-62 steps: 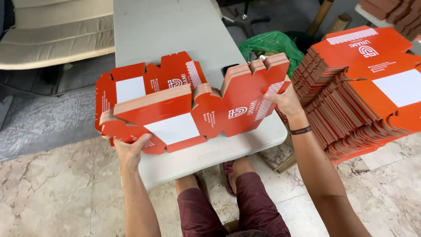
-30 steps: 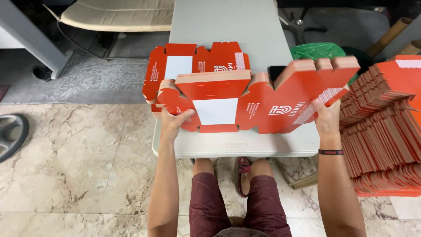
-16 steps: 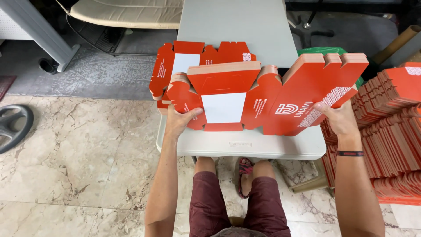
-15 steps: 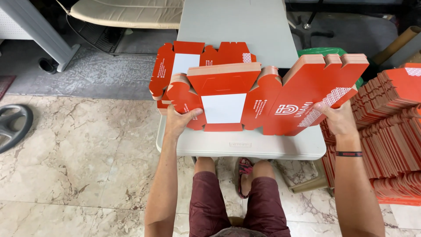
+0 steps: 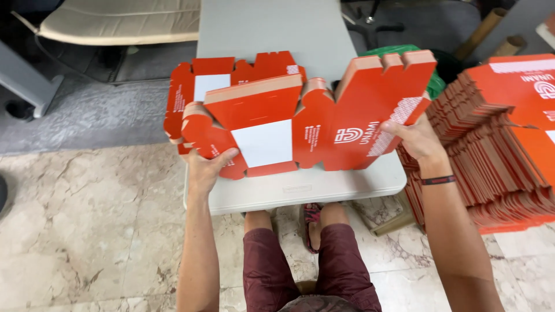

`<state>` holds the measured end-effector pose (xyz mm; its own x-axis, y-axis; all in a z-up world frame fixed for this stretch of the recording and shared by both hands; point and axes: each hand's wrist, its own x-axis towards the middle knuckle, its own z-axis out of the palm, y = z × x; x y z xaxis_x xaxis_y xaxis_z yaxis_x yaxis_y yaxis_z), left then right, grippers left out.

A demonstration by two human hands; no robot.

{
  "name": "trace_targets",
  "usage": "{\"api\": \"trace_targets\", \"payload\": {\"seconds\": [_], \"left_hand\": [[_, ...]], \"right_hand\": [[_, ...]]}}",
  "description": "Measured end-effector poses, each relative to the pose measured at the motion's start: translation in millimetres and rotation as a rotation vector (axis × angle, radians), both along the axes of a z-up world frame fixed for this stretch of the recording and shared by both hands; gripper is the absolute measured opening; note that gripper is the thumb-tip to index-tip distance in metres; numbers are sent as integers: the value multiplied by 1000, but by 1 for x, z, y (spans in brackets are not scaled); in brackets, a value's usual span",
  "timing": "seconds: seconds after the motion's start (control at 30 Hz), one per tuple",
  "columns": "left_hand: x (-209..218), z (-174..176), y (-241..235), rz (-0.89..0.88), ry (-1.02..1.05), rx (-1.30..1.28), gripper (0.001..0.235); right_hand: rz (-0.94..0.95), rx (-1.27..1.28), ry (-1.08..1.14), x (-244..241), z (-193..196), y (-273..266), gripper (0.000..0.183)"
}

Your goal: Stacking and organizing flat-packed cardboard boxes on a table and floor

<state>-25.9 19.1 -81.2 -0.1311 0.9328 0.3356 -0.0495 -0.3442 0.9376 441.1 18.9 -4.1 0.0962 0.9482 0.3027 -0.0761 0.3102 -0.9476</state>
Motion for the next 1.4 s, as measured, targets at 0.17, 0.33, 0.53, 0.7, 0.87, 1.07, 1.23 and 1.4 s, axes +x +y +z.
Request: {"api": "trace_targets", "payload": {"seconds": [0.17,0.33,0.53,0.7,0.87,1.07,1.23,1.4], "left_hand": [[1,-2,1,18,-76,-17,48],[11,33,-17,22,-19,38,48],[4,13,-11,45,7,79,60],[3,-6,-10,55,-51,104,71],[8,27,-11,70,75,31,53],[15,40,-28,176,69,57,56],[20,36,-33,291,201,58,64],[17,29,-27,158,121,93,59]], "right_hand": [[52,-12,112,12,-26,13,53],[56,13,129,13,-28,16,56],[78,78,96,32,-58,39,66],[74,107,97,7,-21,16,63],[16,49,-1,-17,17,-3,53],[-15,125,-72,-1,2,7,53],[-113,163,-149,-19,20,-9,37],[-144,169,-110,-18,9,-10,41]]}}
